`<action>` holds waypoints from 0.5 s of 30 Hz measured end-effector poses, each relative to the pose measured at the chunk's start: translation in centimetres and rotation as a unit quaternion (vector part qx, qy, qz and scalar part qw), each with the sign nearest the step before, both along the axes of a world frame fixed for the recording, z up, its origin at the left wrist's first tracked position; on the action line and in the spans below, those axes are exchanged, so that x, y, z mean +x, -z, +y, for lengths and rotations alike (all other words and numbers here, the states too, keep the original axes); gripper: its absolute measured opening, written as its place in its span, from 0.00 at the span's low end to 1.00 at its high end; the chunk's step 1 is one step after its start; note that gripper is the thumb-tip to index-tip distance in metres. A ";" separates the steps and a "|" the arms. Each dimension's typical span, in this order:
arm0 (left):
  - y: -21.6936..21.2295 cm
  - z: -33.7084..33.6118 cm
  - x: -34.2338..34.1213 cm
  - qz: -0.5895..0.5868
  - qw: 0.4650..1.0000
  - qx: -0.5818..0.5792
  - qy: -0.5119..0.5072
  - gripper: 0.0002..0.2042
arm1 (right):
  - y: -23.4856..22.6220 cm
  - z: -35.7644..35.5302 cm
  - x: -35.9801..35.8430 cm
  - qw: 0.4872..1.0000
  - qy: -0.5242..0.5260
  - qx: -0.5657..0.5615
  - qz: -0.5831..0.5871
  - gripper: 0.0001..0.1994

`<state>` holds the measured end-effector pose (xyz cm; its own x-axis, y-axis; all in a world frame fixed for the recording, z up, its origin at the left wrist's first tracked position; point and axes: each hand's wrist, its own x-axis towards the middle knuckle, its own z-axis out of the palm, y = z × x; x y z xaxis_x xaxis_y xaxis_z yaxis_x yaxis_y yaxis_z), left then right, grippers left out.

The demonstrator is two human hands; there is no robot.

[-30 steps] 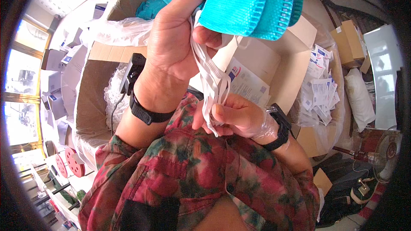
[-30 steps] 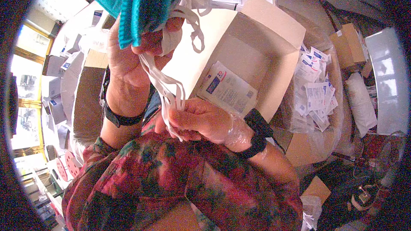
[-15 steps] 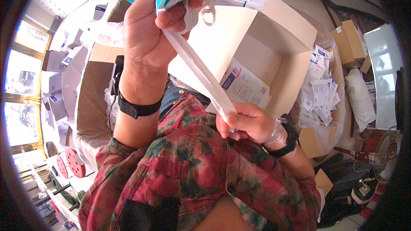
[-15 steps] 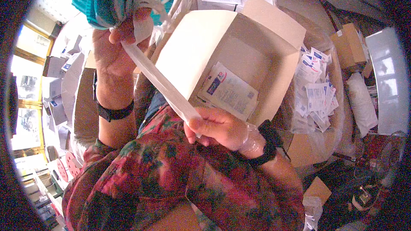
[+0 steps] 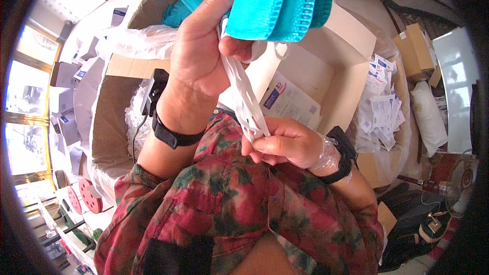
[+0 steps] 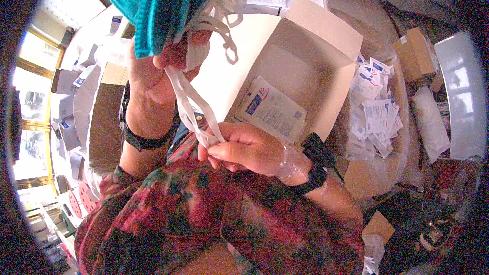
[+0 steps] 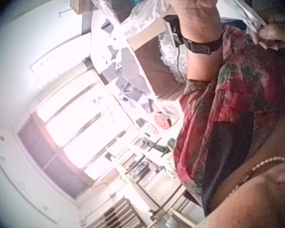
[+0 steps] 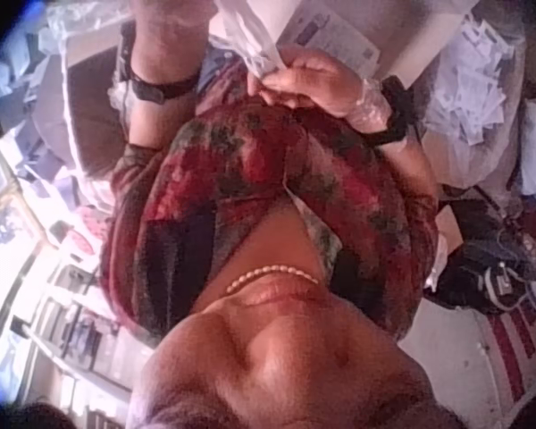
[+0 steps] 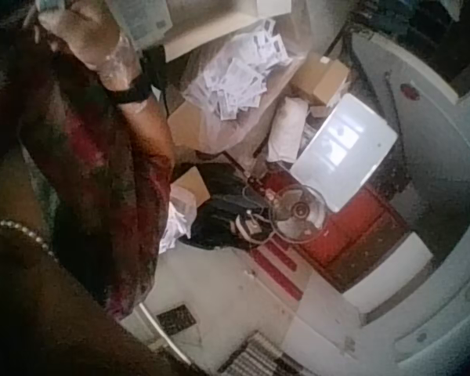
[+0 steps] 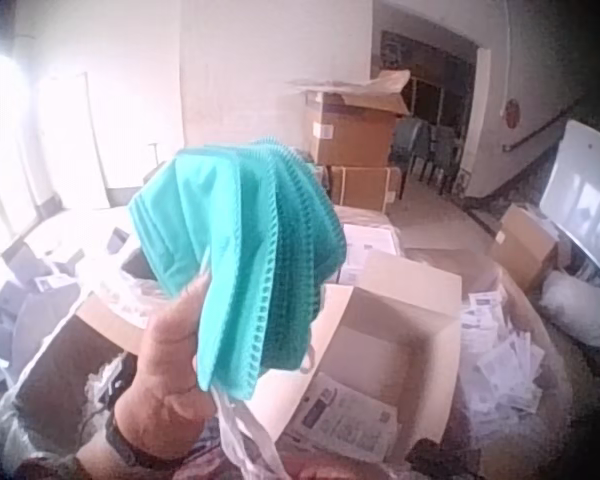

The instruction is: Packing several folded teal face masks into individual plastic sleeves.

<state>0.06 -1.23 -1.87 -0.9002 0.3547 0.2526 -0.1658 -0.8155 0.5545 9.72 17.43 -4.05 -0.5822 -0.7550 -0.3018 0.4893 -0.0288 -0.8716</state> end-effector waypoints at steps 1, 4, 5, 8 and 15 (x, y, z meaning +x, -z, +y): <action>0.3 -0.1 0.1 0.018 1.000 0.009 -0.015 0.18 | 0.4 0.0 0.1 1.000 0.009 -0.017 0.004 0.12; 0.2 -0.4 -0.4 0.039 0.999 0.015 -0.016 0.19 | 0.7 0.4 0.0 0.999 0.026 -0.038 0.011 0.14; -0.1 -0.6 -0.9 0.042 0.999 0.012 -0.002 0.18 | 0.8 0.7 0.0 0.998 0.031 -0.043 0.014 0.15; -0.7 -1.3 -2.2 0.050 0.998 0.004 0.038 0.15 | 1.2 1.4 0.0 0.996 0.056 -0.018 0.073 0.15; 1.1 -7.5 -2.9 -0.017 0.993 0.061 -0.095 0.18 | 1.8 6.9 1.5 0.980 0.109 0.136 0.094 0.14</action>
